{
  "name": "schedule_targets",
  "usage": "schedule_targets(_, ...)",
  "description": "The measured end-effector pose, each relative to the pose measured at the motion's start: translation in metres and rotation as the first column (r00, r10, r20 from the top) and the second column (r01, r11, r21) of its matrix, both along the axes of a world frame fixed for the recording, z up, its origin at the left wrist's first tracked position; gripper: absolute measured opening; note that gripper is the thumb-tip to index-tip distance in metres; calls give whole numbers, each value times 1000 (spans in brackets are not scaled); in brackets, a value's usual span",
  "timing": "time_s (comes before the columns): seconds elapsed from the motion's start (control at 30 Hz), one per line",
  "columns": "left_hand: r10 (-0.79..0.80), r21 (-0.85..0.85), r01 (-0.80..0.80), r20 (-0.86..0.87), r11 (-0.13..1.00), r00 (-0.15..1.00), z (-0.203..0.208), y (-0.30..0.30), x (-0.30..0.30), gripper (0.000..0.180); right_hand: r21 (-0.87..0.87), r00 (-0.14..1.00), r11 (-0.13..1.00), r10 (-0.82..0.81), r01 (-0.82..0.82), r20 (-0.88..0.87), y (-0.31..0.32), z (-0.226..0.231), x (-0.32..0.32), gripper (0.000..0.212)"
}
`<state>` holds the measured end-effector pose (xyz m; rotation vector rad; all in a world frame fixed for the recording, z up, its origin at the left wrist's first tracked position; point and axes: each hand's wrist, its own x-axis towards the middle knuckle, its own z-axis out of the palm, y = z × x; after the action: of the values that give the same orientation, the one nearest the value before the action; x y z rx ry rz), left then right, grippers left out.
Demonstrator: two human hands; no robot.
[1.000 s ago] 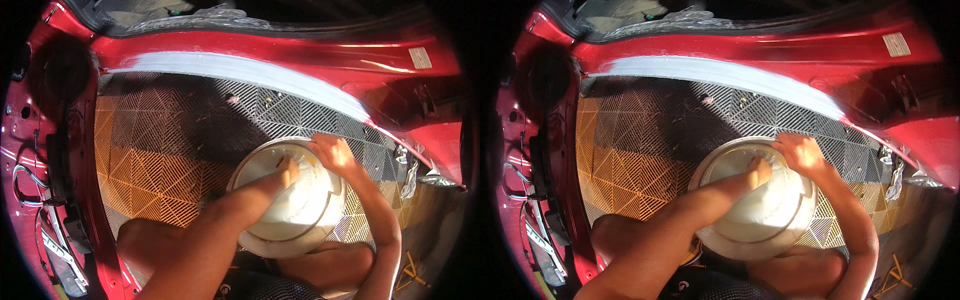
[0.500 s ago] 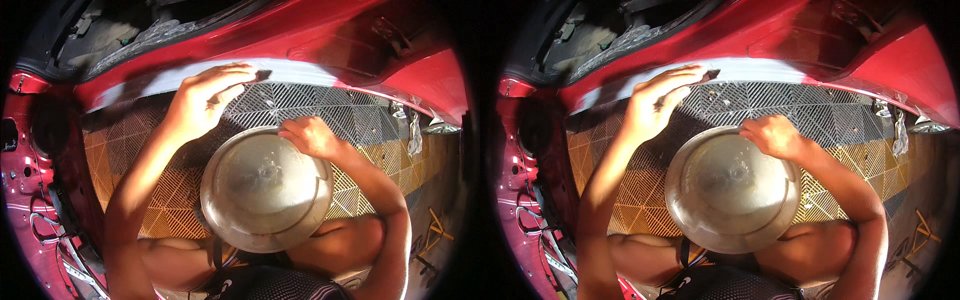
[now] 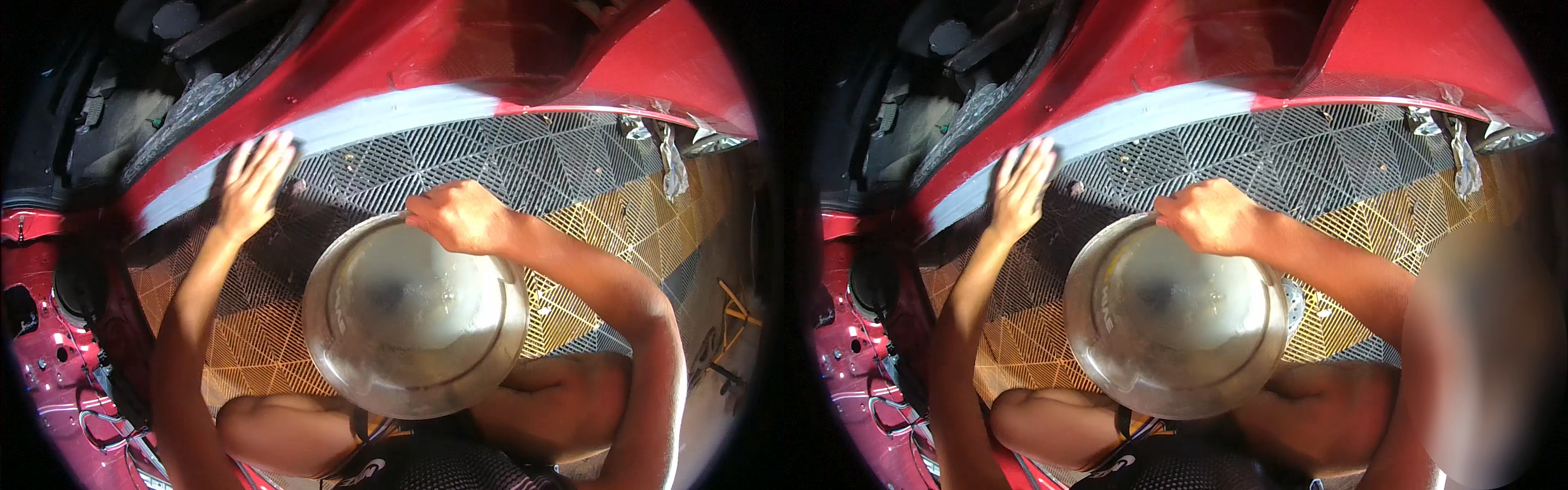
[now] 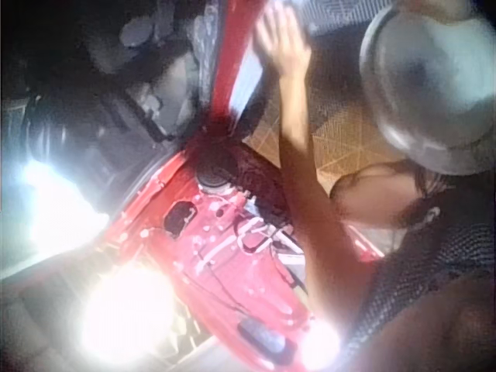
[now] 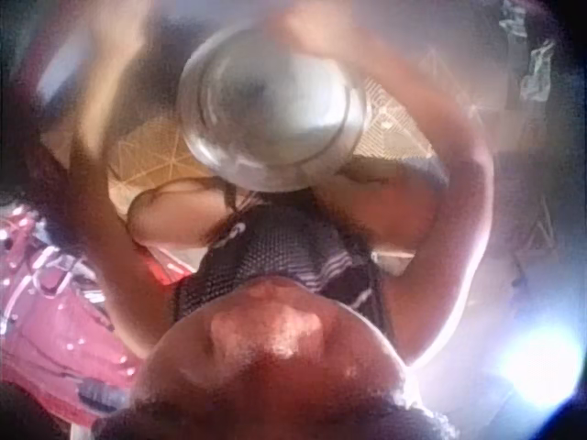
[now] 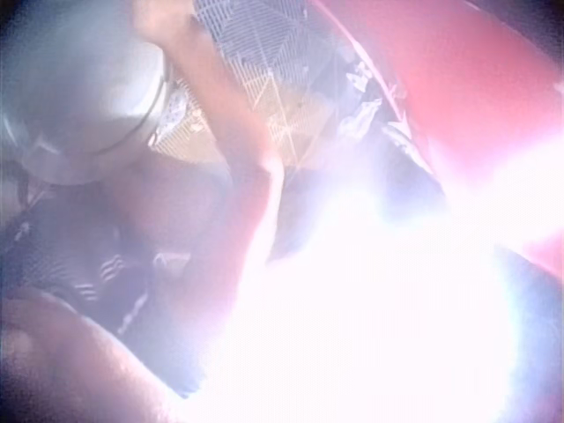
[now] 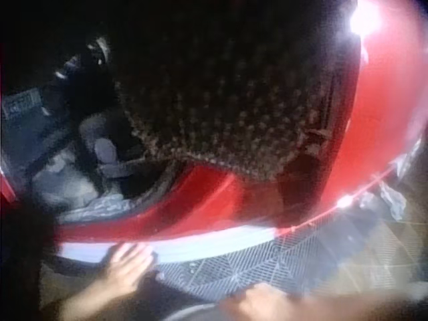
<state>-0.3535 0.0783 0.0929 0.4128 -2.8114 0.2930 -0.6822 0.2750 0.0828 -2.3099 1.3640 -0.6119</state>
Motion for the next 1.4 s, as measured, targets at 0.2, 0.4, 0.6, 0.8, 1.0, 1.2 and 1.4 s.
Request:
schedule_targets(0.2,-274,-12,273,-46,962,961,-3,12,-153,72,4,999,1000,17,-17,-28,-1,5,-1,24)
schedule_targets(0.4,-48,-26,55,224,998,973,15,-18,-24,67,-13,1000,1000,-8,9,18,3,4,-1,20)
schedule_targets(0.6,-47,-75,58,142,995,989,-1,-8,-65,66,-2,1000,1000,-4,4,-31,-5,2,2,21)
schedule_targets(0.8,26,-432,75,225,899,974,9,-3,-103,60,40,998,998,-37,38,-42,3,13,1,24)
schedule_targets(1.0,54,-83,-51,32,995,998,-8,-1,-39,62,31,998,999,-6,8,-63,-6,9,6,22)
schedule_targets(1.2,-41,-166,43,15,985,999,-8,9,-86,75,-1,998,999,-54,54,-25,3,8,1,19)
schedule_targets(1.4,295,-87,-303,-97,949,951,-25,-5,94,73,-13,999,1000,-26,26,-29,-7,7,8,19)
